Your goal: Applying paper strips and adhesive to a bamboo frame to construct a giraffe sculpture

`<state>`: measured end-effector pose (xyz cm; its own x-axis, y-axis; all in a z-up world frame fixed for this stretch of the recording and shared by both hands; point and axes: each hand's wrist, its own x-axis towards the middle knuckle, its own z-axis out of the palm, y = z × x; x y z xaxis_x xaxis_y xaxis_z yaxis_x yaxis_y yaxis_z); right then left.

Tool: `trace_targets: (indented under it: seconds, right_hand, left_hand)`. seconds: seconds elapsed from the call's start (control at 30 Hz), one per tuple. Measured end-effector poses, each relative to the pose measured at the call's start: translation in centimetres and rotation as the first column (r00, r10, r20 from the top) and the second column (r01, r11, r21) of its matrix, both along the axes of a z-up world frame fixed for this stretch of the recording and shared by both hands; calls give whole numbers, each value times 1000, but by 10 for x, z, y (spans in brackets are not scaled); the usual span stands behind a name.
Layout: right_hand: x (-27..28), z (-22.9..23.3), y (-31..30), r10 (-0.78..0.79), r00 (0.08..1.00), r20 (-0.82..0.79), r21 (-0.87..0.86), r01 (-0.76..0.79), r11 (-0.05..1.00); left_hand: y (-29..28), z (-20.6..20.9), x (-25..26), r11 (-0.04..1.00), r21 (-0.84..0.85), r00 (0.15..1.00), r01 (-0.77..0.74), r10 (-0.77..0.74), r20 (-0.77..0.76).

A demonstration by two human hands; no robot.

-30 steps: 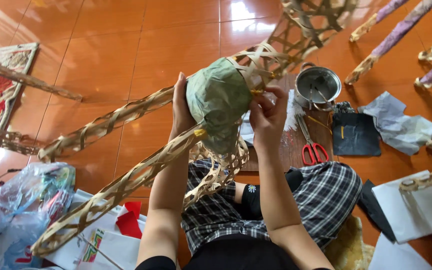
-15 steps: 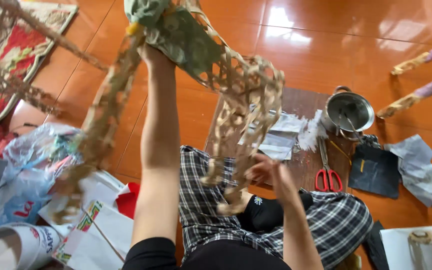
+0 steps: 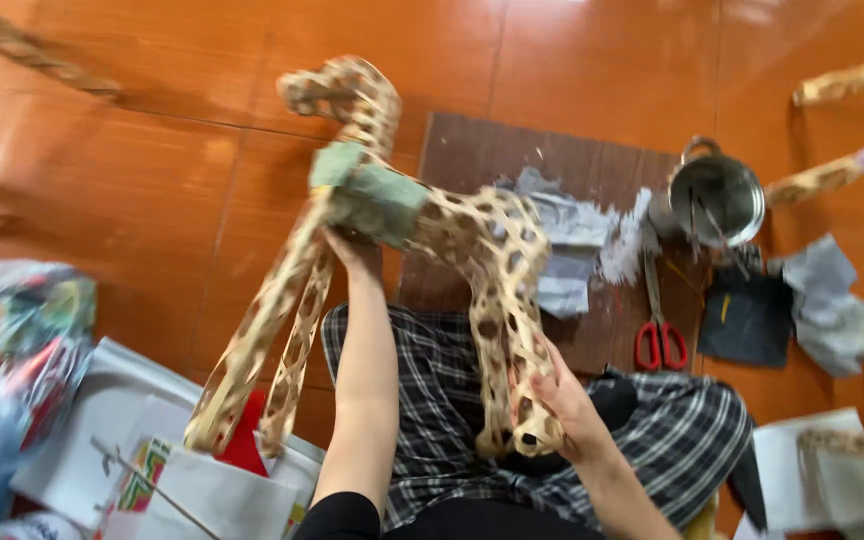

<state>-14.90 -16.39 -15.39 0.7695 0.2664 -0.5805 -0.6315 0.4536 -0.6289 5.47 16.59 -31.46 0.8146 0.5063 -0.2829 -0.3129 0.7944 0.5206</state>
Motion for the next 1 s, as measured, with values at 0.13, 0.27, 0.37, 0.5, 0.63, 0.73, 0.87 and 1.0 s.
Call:
trace_targets:
  seconds: [0.13, 0.27, 0.37, 0.5, 0.63, 0.73, 0.87, 1.0]
  right_hand:
    - [45, -39, 40, 138, 964, 228, -170, -100, 980]
    - [128, -99, 104, -65, 915, 397, -149, 134, 980]
    - [186, -20, 159, 116, 958, 261, -285, -38, 958]
    - [197, -129, 127, 190, 897, 399, -360, -37, 932]
    - [157, -222, 52, 589, 752, 296, -950, 297, 97]
    - [114, -246, 14, 672, 740, -11, -980, 125, -153]
    - [103, -289, -17, 762, 647, -24, -990, 88, -106]
    - [139, -277, -39, 691, 722, -22, -996, -79, 51]
  left_hand:
    - [25, -68, 26, 972, -225, 988, -65, 32, -148]
    - [30, -96, 24, 966, -256, 971, 20, -80, -225]
    - [50, -116, 29, 981, -175, 951, 85, -132, -279]
    - [45, -85, 15, 996, -81, 964, -43, 20, -264]
    - [-16, 29, -15, 641, 739, 828, -207, 517, -217]
    - [-98, 28, -55, 321, 947, 977, 1, 203, -69]
    - [-174, -79, -67, -384, 798, 810, 465, -180, -559]
    - [-172, -136, -35, -583, 497, 644, 643, 61, -762]
